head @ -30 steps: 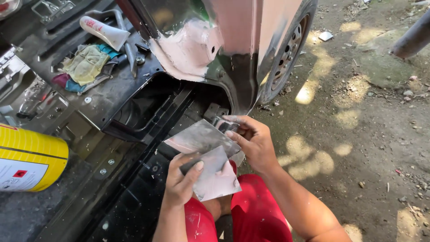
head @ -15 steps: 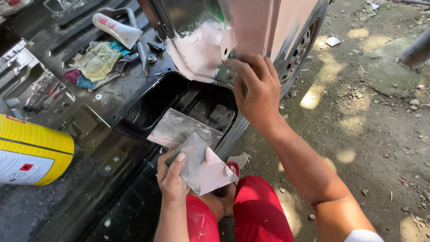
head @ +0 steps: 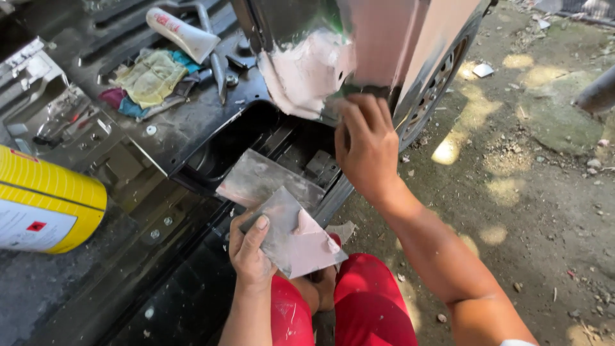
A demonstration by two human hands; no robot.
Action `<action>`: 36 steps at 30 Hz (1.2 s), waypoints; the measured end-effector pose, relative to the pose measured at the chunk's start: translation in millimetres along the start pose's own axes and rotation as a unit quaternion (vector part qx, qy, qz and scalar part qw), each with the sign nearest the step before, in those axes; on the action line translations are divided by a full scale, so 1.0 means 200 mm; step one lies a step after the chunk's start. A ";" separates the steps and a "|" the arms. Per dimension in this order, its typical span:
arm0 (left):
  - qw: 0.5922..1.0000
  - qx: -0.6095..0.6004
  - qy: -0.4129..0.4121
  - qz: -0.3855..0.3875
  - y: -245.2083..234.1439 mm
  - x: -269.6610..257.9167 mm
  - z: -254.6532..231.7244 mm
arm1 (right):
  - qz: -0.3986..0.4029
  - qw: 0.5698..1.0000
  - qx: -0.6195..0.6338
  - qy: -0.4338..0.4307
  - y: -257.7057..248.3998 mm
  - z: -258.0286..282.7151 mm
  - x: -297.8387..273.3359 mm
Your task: The person mixes a pink body filler on a metal sheet using a putty knife, then applies the filler to a damaged area on a car door. They smooth the filler over the surface and scrape excess material back onto the sheet.
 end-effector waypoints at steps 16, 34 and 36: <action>0.997 -0.021 0.078 0.013 0.12 0.04 -0.10 | -0.093 0.982 0.142 0.078 0.06 0.12 0.21; 0.995 -0.098 -0.007 0.007 0.05 0.05 -0.03 | 0.217 0.919 0.304 0.124 -0.23 0.10 -0.05; 0.996 -0.063 0.062 0.027 -0.07 0.03 0.03 | 0.180 0.952 0.222 0.107 -0.22 0.04 0.08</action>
Point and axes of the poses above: each hand's wrist, its own x-axis towards the middle knuckle, its own y-axis out of the palm, z = x × y, the point moved 5 cm from there along x, towards the middle knuckle, and after that the axes turned 10 degrees about y, right-handed, at the moved point
